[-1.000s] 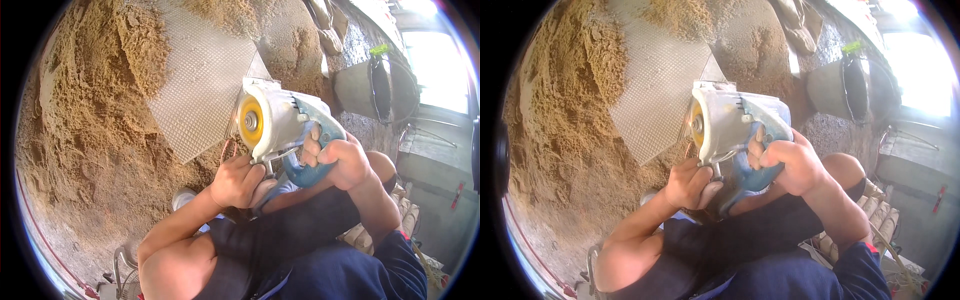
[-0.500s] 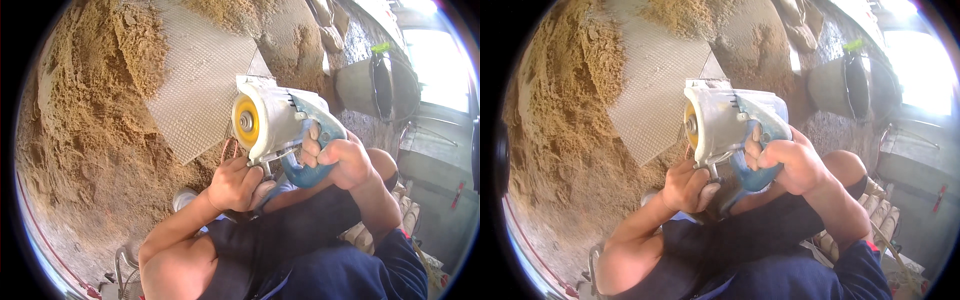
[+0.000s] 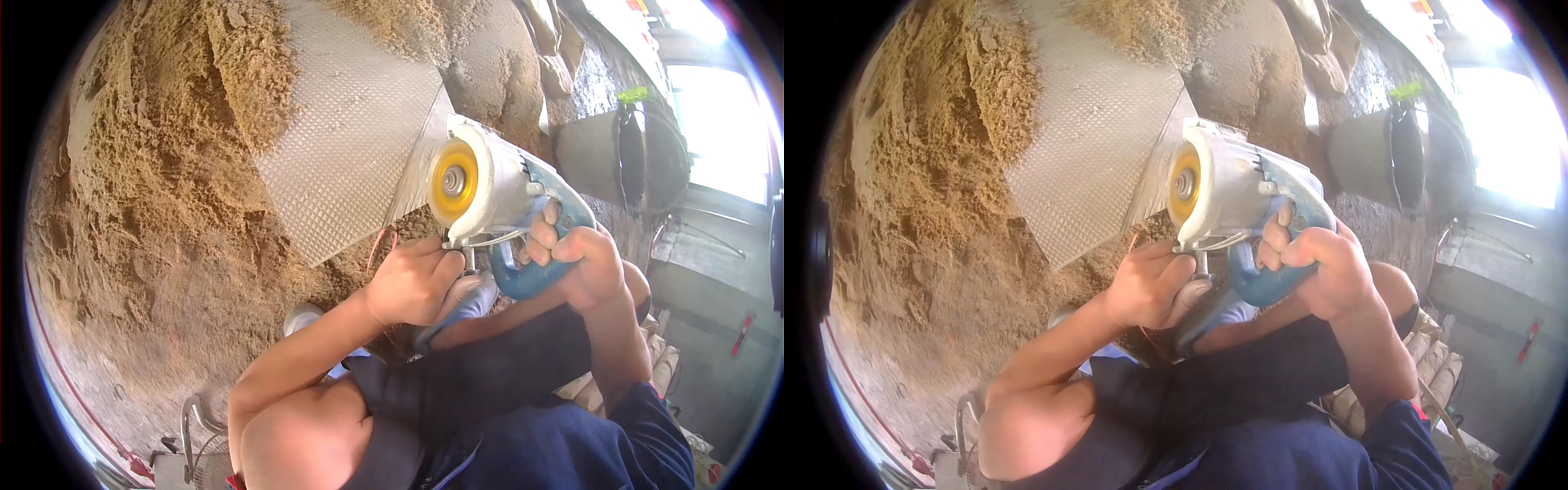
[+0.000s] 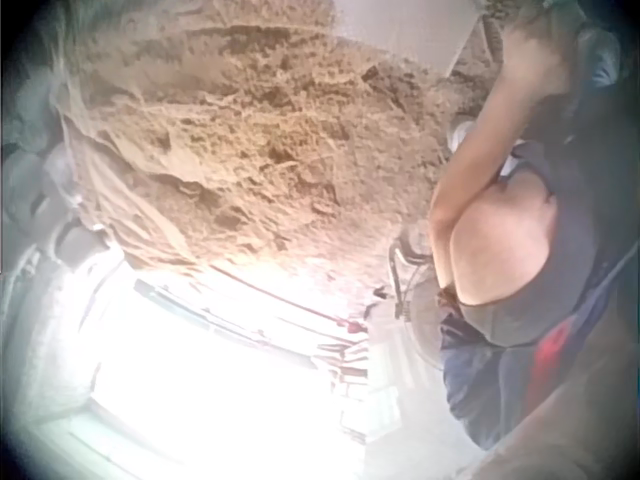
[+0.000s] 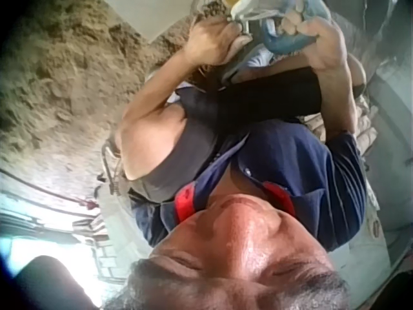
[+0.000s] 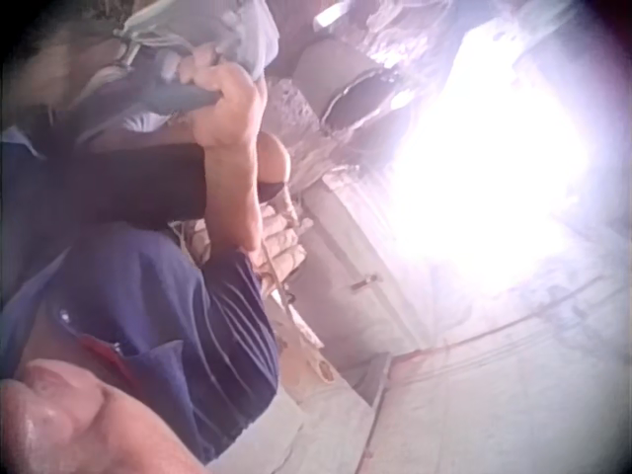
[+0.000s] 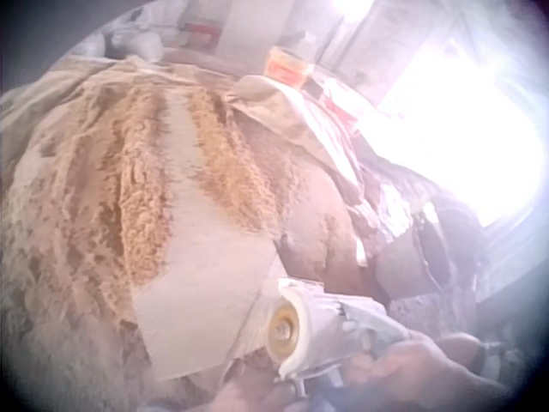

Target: The person uses a circular saw to cut a tile placed on a pile of sand. They hold the tile steady with one hand while guiding the saw along a marked line with the other hand, repeating this on a second tile.

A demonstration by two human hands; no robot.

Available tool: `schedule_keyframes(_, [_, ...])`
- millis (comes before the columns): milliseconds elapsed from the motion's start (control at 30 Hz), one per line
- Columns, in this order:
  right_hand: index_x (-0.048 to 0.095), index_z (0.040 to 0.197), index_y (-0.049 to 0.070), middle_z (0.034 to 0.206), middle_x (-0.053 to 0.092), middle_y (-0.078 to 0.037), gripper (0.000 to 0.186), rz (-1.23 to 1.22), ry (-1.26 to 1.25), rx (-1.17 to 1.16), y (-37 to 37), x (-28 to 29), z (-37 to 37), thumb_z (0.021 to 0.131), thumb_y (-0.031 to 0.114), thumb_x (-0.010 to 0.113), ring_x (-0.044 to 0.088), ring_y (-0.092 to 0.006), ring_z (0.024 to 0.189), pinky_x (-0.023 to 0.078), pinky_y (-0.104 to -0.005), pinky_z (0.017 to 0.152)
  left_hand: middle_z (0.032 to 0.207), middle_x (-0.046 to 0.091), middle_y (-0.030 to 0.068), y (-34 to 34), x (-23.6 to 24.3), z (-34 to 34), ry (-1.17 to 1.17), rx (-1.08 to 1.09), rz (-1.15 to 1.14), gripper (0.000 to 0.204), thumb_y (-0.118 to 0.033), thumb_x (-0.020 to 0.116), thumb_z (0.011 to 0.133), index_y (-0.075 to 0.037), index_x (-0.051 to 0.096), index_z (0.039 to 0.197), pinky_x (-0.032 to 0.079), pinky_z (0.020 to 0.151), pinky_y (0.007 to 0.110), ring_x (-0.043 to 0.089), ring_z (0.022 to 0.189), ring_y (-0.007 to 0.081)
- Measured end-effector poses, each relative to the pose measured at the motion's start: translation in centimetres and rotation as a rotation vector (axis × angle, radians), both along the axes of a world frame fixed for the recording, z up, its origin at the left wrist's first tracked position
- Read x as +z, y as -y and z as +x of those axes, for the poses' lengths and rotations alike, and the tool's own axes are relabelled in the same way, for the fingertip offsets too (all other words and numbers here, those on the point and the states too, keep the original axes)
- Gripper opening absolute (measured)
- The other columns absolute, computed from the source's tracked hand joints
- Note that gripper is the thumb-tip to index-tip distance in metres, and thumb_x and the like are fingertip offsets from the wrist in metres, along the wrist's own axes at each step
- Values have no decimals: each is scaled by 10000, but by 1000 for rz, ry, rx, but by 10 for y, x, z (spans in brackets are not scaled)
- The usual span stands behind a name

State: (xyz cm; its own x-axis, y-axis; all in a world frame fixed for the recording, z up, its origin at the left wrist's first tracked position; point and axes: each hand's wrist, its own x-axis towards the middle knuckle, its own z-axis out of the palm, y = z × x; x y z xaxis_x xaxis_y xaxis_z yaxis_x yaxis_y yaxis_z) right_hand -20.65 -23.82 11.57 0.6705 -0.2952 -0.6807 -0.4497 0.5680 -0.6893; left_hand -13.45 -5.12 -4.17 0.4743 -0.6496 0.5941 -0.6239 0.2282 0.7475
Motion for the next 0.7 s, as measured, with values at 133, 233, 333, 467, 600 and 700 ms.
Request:
schedule_keyframes(133, [545, 1019, 36, 820, 508, -56, 327, 35, 7, 19, -3, 0, -1, 699, -23, 507, 489, -217, 779, 420, -350, 767, 636, 521, 78, -7, 2, -3, 2, -7, 21, 253, -214, 722, 857, -45, 556, 771, 471, 527, 367, 541, 569, 258])
schedule_keyframes(233, [547, 1019, 33, 822, 511, -58, 324, 35, -14, 33, -7, -1, 2, 702, -23, 506, 490, -217, 779, 421, -350, 768, 646, 535, 86, -16, 4, -3, -5, -24, 31, 228, -187, 723, 842, -26, 567, 797, 451, 493, 369, 530, 559, 257])
schedule_keyframes(333, [549, 1016, 29, 824, 515, -59, 318, 39, -12, 42, -5, 0, -1, 705, -23, 505, 491, -218, 777, 424, -352, 769, 660, 550, 93, -13, 5, -6, -15, -29, 20, 203, -149, 724, 824, -11, 576, 815, 437, 468, 373, 525, 554, 258])
schedule_keyframes(467, [549, 1008, 26, 822, 511, -57, 312, 12, -13, 14, 2, 2, -4, 704, -24, 502, 487, -220, 771, 430, -357, 776, 658, 550, 97, -3, -1, -10, -34, -47, 30, 201, -145, 735, 818, -16, 581, 809, 449, 487, 370, 530, 560, 265])
schedule_keyframes(600, [549, 1007, 24, 823, 503, -52, 310, -13, 20, 18, 11, 4, -1, 704, -16, 498, 487, -216, 767, 436, -362, 772, 651, 522, 81, 6, 1, -8, 15, 0, 43, 261, -249, 732, 857, -44, 575, 818, 467, 527, 372, 544, 581, 262])
schedule_keyframes(700, [548, 1016, 20, 830, 495, -42, 306, 135, 74, -154, 29, 10, -9, 715, 25, 496, 495, -204, 760, 455, -385, 768, 818, 617, 118, 2, 18, 4, -35, -51, -1, 344, -220, 781, 787, -15, 619, 1011, 485, 582, 414, 601, 680, 305])
